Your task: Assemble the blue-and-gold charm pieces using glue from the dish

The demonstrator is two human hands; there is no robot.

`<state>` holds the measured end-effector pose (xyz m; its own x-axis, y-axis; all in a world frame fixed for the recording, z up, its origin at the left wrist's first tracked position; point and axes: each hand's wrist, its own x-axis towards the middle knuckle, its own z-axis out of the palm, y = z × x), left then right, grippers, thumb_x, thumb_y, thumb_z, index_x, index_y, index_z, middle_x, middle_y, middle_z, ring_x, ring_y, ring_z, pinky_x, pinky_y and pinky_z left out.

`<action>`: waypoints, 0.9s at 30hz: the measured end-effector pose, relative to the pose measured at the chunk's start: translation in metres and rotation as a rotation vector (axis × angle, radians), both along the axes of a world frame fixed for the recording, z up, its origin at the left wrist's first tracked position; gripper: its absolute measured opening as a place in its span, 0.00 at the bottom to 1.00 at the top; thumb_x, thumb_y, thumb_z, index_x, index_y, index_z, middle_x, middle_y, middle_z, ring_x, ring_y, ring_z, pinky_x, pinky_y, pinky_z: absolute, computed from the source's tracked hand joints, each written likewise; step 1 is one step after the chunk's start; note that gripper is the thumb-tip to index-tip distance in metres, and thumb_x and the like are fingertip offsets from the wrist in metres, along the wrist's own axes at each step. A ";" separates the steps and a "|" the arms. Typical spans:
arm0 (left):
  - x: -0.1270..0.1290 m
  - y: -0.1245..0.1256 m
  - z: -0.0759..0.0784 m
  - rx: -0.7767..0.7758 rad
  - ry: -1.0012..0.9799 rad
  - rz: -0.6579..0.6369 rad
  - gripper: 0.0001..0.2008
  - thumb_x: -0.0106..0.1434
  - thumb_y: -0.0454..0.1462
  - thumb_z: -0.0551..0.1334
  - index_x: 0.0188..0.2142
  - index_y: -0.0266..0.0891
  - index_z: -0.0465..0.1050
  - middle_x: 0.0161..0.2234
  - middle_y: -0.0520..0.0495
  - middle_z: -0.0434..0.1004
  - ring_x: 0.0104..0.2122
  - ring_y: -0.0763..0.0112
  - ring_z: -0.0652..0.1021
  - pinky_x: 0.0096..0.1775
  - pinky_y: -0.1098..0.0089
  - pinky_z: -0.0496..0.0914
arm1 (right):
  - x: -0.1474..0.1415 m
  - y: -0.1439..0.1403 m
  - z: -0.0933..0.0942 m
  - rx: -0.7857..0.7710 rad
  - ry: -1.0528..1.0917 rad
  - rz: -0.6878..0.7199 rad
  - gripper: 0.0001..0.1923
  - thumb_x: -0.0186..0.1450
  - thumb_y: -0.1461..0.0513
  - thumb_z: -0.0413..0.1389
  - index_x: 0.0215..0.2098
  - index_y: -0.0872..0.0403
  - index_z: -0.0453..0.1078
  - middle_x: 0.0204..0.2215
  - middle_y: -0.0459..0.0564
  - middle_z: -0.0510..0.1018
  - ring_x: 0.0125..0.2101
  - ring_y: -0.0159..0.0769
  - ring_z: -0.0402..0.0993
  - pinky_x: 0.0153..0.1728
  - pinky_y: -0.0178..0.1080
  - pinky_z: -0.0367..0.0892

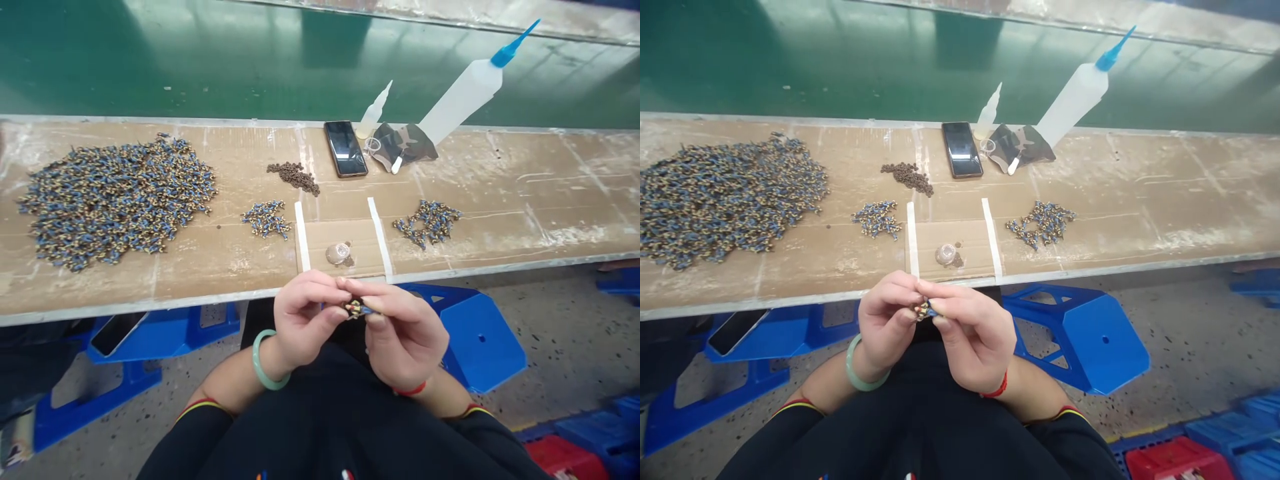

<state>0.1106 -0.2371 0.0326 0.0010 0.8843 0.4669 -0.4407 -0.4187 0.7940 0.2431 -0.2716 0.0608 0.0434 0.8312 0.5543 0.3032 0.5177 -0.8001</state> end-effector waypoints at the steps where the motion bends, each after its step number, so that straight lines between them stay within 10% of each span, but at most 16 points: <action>1: 0.000 0.000 0.001 0.005 -0.001 -0.002 0.06 0.69 0.42 0.70 0.43 0.45 0.84 0.34 0.47 0.82 0.34 0.70 0.81 0.35 0.72 0.75 | -0.001 0.000 0.000 0.020 0.031 0.005 0.13 0.73 0.64 0.58 0.53 0.45 0.76 0.48 0.53 0.88 0.48 0.49 0.87 0.46 0.52 0.85; 27: -0.017 -0.008 0.030 0.242 0.427 0.177 0.19 0.70 0.29 0.60 0.57 0.43 0.80 0.44 0.42 0.85 0.39 0.67 0.84 0.39 0.70 0.80 | 0.003 0.012 -0.001 0.448 -0.269 -0.167 0.24 0.71 0.69 0.58 0.64 0.51 0.71 0.51 0.56 0.87 0.44 0.44 0.89 0.37 0.43 0.88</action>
<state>0.0939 -0.2449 0.0627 0.0961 0.7553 0.6483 -0.0046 -0.6509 0.7591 0.2462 -0.2596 0.0597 -0.0377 0.5049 0.8624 0.5735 0.7176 -0.3951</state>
